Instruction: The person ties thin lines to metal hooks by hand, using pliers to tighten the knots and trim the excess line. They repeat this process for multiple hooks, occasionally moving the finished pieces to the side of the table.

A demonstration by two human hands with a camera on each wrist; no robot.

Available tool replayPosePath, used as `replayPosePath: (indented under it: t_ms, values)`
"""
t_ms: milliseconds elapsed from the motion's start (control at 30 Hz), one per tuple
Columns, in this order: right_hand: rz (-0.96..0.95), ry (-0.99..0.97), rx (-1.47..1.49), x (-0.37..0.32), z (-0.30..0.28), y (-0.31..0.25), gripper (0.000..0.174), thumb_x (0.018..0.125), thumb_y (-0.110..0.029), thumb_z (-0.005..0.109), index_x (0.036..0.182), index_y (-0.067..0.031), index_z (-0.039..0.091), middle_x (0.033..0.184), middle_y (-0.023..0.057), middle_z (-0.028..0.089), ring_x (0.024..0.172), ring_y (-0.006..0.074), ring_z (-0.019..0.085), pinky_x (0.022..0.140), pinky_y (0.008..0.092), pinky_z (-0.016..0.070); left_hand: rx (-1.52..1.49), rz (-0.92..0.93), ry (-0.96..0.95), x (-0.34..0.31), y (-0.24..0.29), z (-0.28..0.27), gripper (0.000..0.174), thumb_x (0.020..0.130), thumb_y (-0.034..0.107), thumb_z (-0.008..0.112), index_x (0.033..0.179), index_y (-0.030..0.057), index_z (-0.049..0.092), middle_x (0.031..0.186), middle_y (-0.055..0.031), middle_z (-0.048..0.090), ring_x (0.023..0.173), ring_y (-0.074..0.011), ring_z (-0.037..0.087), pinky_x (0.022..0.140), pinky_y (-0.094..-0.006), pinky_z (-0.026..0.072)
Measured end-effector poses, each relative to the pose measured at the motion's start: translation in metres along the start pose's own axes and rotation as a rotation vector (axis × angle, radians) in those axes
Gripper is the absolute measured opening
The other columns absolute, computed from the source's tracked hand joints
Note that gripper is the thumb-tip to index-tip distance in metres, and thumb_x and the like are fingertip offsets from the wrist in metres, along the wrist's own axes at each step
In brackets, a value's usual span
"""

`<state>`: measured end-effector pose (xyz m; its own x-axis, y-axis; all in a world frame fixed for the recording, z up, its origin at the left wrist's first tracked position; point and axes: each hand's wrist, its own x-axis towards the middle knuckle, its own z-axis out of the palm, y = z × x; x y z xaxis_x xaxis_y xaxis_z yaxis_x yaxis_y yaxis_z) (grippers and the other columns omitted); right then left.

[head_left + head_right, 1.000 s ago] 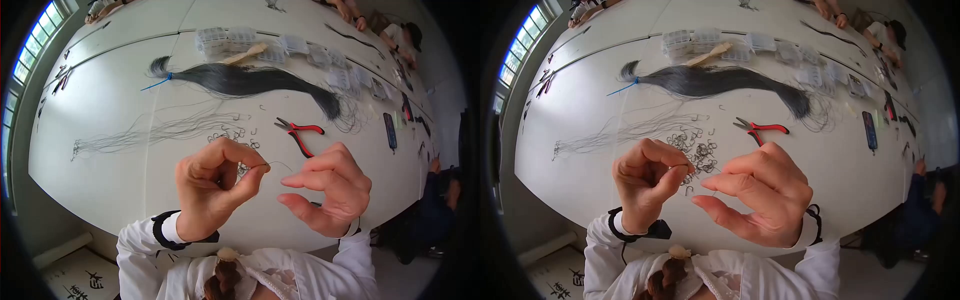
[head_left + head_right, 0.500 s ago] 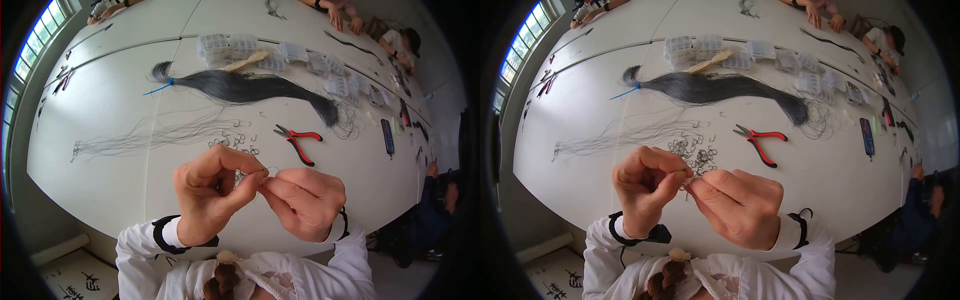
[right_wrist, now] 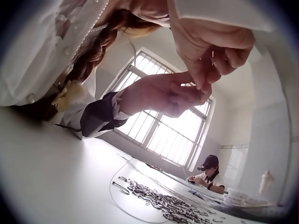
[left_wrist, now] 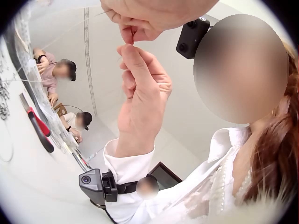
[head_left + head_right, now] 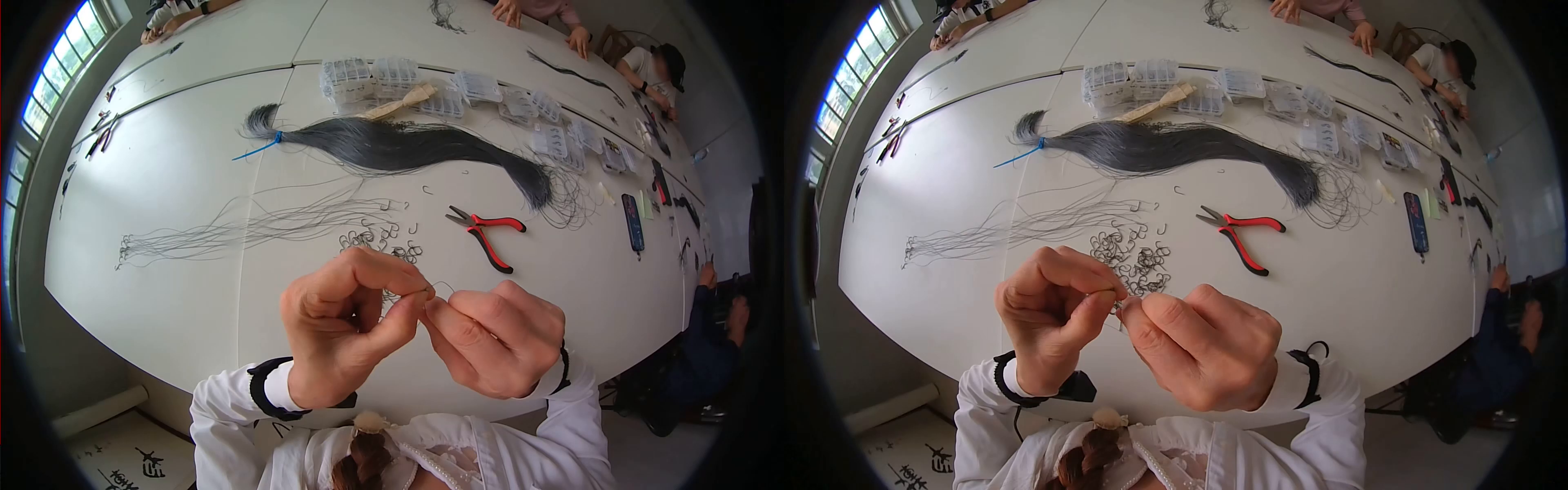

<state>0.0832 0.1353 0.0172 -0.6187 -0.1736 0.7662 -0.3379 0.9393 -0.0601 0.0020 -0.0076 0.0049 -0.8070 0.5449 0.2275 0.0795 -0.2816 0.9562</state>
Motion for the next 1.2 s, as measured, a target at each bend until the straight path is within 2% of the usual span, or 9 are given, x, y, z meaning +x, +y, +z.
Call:
replayPosePath:
  t_ms: [200, 300, 467, 600, 667, 700, 767, 1133, 1200]
  values:
    - [0.056, -0.052, -0.001, 0.002, -0.004, -0.003, 0.017, 0.058, -0.002, 0.070, 0.074, -0.0055, 0.066, 0.075, -0.0021, 0.057, 0.056, 0.0111, 0.047, 0.042, 0.0191, 0.0374, 0.012, 0.021, 0.003, 0.000, -0.001, -0.002, 0.012, 0.074, -0.008, 0.065, 0.080, 0.0012, 0.061, 0.084, -0.0024, 0.065, 0.049, 0.0019, 0.030, 0.044, -0.0153, 0.0257]
    - [0.218, -0.135, 0.255, 0.009, -0.008, -0.002, 0.014, 0.065, -0.001, 0.070, 0.076, -0.0056, 0.064, 0.076, 0.0003, 0.058, 0.059, 0.0127, 0.049, 0.047, 0.0200, 0.0409, 0.080, 0.002, -0.034, 0.001, 0.005, -0.004, 0.014, 0.075, -0.014, 0.058, 0.080, -0.0024, 0.054, 0.084, -0.0124, 0.062, 0.074, -0.0142, 0.062, 0.065, -0.0240, 0.0500]
    - [1.004, -0.280, 1.437, 0.005, -0.004, -0.004, 0.011, 0.077, -0.001, 0.069, 0.082, -0.0039, 0.060, 0.072, 0.0057, 0.057, 0.065, 0.0153, 0.057, 0.055, 0.0249, 0.0448, 0.108, 0.037, -0.012, 0.001, 0.003, -0.006, 0.014, 0.074, -0.015, 0.058, 0.079, -0.0022, 0.054, 0.084, -0.0120, 0.062, 0.073, -0.0141, 0.062, 0.065, -0.0241, 0.0500]
    - [1.051, -0.399, 1.331, 0.007, -0.010, -0.003, 0.008, 0.080, -0.002, 0.066, 0.084, -0.0024, 0.059, 0.068, 0.0043, 0.055, 0.055, 0.0124, 0.055, 0.049, 0.0247, 0.0431, 0.103, 0.051, 0.006, 0.002, 0.004, -0.005, 0.014, 0.074, -0.015, 0.057, 0.079, -0.0022, 0.054, 0.083, -0.0120, 0.062, 0.072, -0.0141, 0.062, 0.065, -0.0239, 0.0501]
    - [0.415, -0.165, 0.553, 0.005, -0.004, -0.005, 0.009, 0.075, 0.006, 0.062, 0.082, 0.0000, 0.062, 0.057, 0.0008, 0.047, 0.045, 0.0072, 0.044, 0.041, 0.0217, 0.0354, 0.099, 0.016, 0.015, 0.001, 0.005, -0.004, 0.014, 0.074, -0.015, 0.058, 0.079, -0.0023, 0.054, 0.083, -0.0120, 0.062, 0.071, -0.0139, 0.061, 0.064, -0.0241, 0.0503]
    - [0.416, -0.164, 0.553, 0.001, -0.001, -0.004, 0.009, 0.075, 0.006, 0.062, 0.082, 0.0000, 0.062, 0.057, 0.0008, 0.047, 0.045, 0.0072, 0.044, 0.041, 0.0217, 0.0354, 0.100, 0.015, 0.013, 0.001, 0.003, -0.004, 0.014, 0.074, -0.015, 0.058, 0.079, -0.0023, 0.054, 0.083, -0.0120, 0.062, 0.071, -0.0139, 0.061, 0.064, -0.0241, 0.0503]
    - [-0.065, -0.070, 0.043, -0.007, 0.003, -0.003, 0.016, 0.068, 0.000, 0.066, 0.084, -0.0009, 0.064, 0.059, -0.0020, 0.043, 0.040, 0.0050, 0.037, 0.033, 0.0192, 0.0286, 0.006, 0.078, 0.027, 0.000, -0.003, -0.003, 0.013, 0.072, -0.009, 0.065, 0.081, 0.0005, 0.061, 0.082, -0.0042, 0.066, 0.049, 0.0030, 0.032, 0.044, -0.0146, 0.0261]
    - [-0.012, 0.006, 0.049, -0.006, -0.004, 0.002, 0.027, 0.066, 0.002, 0.074, 0.091, 0.0030, 0.066, 0.055, -0.0029, 0.045, 0.039, 0.0072, 0.039, 0.033, 0.0228, 0.0285, 0.003, 0.047, 0.052, -0.001, -0.001, -0.002, 0.011, 0.073, -0.008, 0.066, 0.078, 0.0007, 0.062, 0.083, -0.0035, 0.066, 0.048, 0.0028, 0.033, 0.044, -0.0150, 0.0263]
    - [-0.149, -0.039, -0.067, -0.005, -0.007, 0.006, 0.026, 0.068, 0.001, 0.069, 0.094, 0.0008, 0.069, 0.054, -0.0044, 0.030, 0.042, 0.0046, 0.028, 0.034, 0.0192, 0.0224, 0.011, 0.043, 0.043, -0.001, -0.001, -0.002, 0.011, 0.073, -0.008, 0.067, 0.078, 0.0007, 0.063, 0.083, -0.0034, 0.066, 0.048, 0.0028, 0.032, 0.044, -0.0150, 0.0262]
